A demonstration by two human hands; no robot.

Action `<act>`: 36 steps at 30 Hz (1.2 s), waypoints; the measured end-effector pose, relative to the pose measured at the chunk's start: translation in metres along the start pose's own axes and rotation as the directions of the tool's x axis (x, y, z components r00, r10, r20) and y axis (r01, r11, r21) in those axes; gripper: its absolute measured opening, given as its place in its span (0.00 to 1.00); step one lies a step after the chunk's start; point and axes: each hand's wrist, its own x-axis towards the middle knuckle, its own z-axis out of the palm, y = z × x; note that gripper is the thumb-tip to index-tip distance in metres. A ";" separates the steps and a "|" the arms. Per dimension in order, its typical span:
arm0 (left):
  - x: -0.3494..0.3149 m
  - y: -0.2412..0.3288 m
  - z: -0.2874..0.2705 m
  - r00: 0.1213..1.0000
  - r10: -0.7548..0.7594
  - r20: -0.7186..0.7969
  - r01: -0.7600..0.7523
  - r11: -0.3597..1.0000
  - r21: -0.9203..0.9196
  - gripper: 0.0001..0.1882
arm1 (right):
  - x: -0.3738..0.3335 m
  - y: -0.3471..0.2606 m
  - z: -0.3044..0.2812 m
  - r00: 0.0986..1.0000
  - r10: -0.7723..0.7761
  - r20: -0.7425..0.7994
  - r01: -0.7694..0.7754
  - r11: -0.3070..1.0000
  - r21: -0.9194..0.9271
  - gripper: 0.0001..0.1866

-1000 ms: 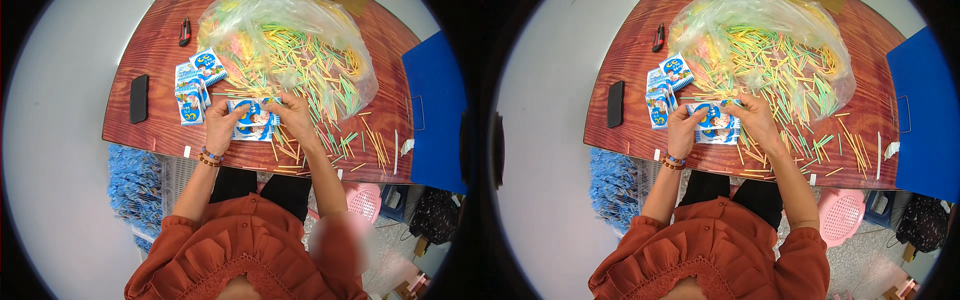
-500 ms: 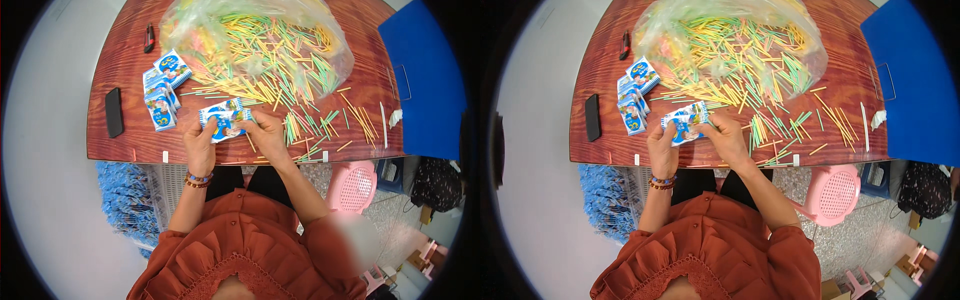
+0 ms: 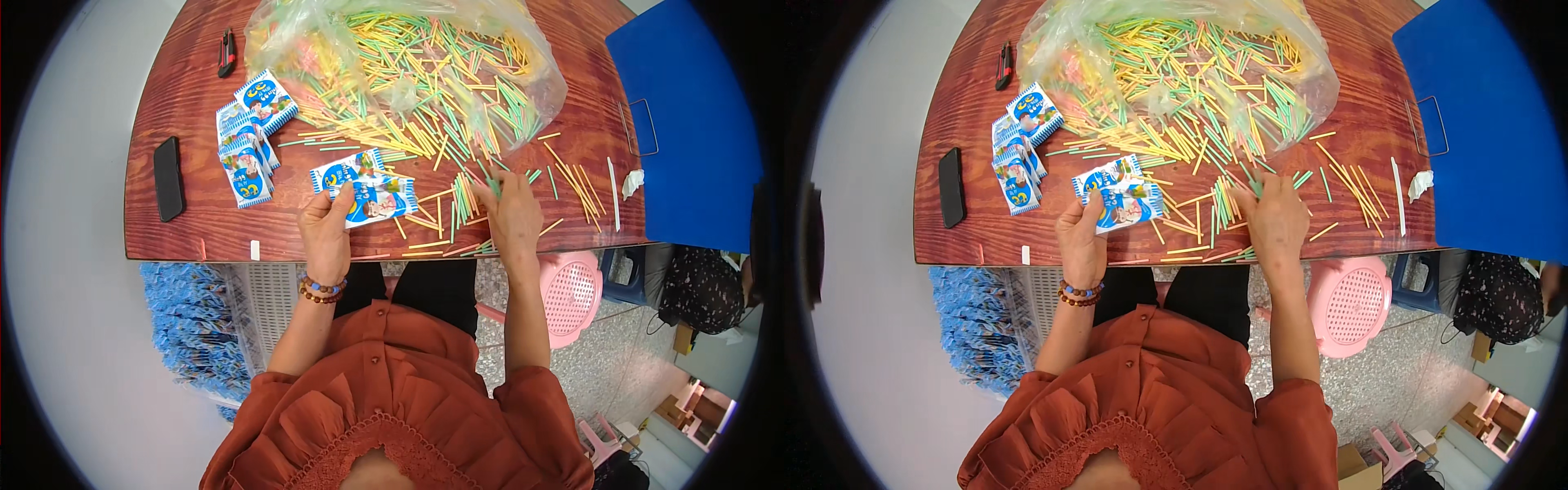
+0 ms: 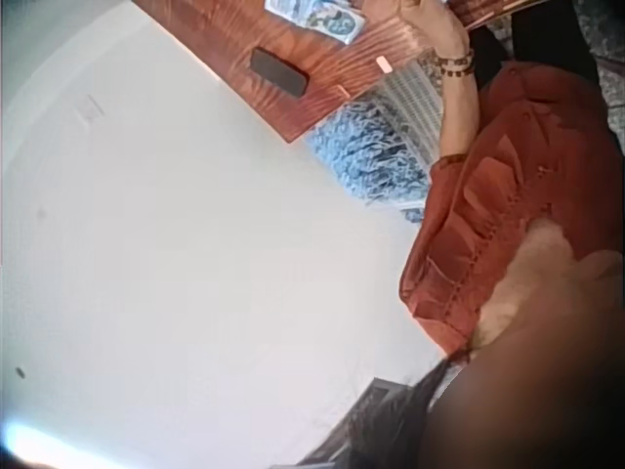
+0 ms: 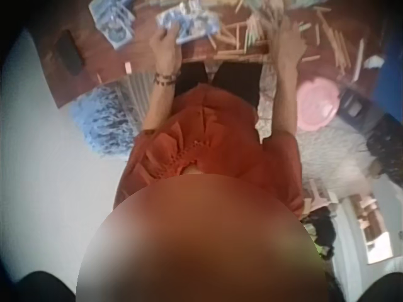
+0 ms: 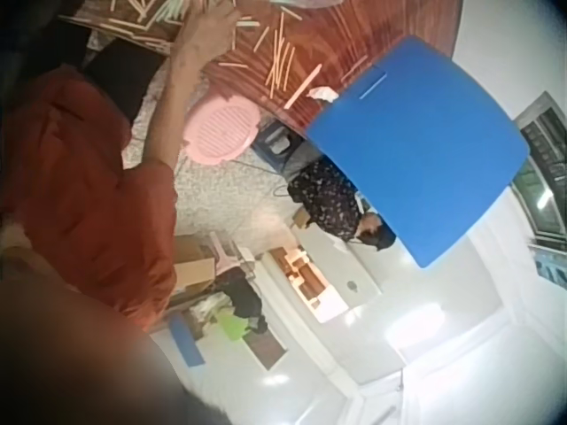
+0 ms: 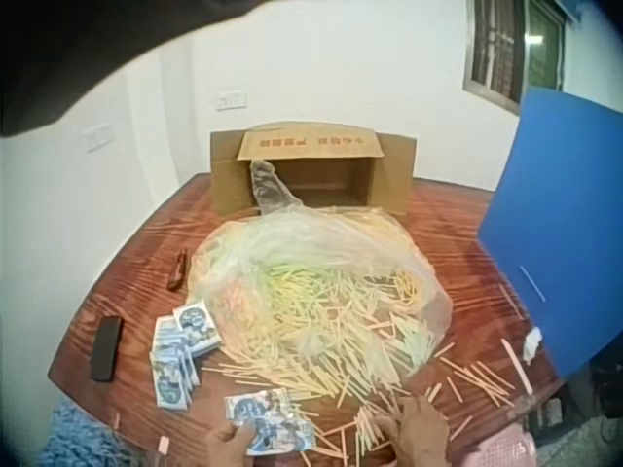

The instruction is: Manually packaging small colored straws into plastic packets and then into a larger box.

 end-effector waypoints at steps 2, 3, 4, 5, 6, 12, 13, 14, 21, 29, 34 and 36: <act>-0.001 0.001 0.002 1.000 0.002 0.016 -0.002 1.000 0.000 0.05 | -0.002 -0.006 -0.003 0.990 -0.117 0.083 0.111 0.991 0.074 0.22; -0.001 0.002 0.002 0.999 0.004 0.035 -0.004 1.000 0.005 0.05 | -0.001 -0.010 -0.004 0.989 -0.121 0.083 0.115 0.991 0.075 0.22; -0.001 0.003 0.002 0.999 0.007 0.031 -0.007 1.000 0.005 0.05 | 0.000 -0.014 -0.006 0.980 -0.129 0.149 0.116 0.989 0.087 0.21; -0.001 0.004 0.002 0.999 -0.001 0.033 0.001 1.000 -0.004 0.05 | 0.000 -0.018 -0.006 0.967 -0.133 0.216 0.115 0.989 0.096 0.20; -0.001 0.004 0.002 0.999 -0.010 0.034 0.010 1.000 -0.012 0.05 | 0.001 -0.021 -0.005 0.967 -0.134 0.215 0.116 0.989 0.096 0.20; 0.002 0.000 0.001 0.998 -0.046 0.034 0.048 0.998 -0.043 0.06 | 0.010 -0.019 0.015 0.947 -0.223 0.232 0.231 0.973 -0.007 0.08; 0.003 -0.001 0.002 0.998 -0.044 0.035 0.046 0.998 -0.045 0.06 | 0.011 -0.016 0.019 0.941 -0.246 0.231 0.259 0.966 -0.024 0.07; 0.004 -0.002 0.002 0.997 -0.057 0.052 0.060 0.996 -0.068 0.05 | 0.012 -0.015 0.019 0.934 -0.273 0.232 0.289 0.957 -0.037 0.06; 0.008 -0.003 0.007 0.989 -0.129 0.078 0.138 0.981 -0.135 0.05 | 0.032 0.017 0.020 0.910 -0.210 0.358 -0.154 0.631 0.760 0.15; 0.012 -0.005 0.021 0.974 -0.206 0.095 0.221 0.955 -0.197 0.06 | 0.032 -0.016 0.026 0.891 -0.004 0.453 -0.431 -0.317 0.845 0.11; 0.015 -0.010 0.027 0.968 -0.234 0.096 0.250 0.944 -0.215 0.07 | 0.035 -0.043 0.009 0.949 0.024 0.314 -0.239 -0.593 0.769 0.09; 0.015 -0.010 0.026 0.970 -0.226 0.092 0.242 0.944 -0.224 0.07 | 0.035 -0.064 -0.012 0.952 0.110 0.286 -0.166 -0.598 0.784 0.09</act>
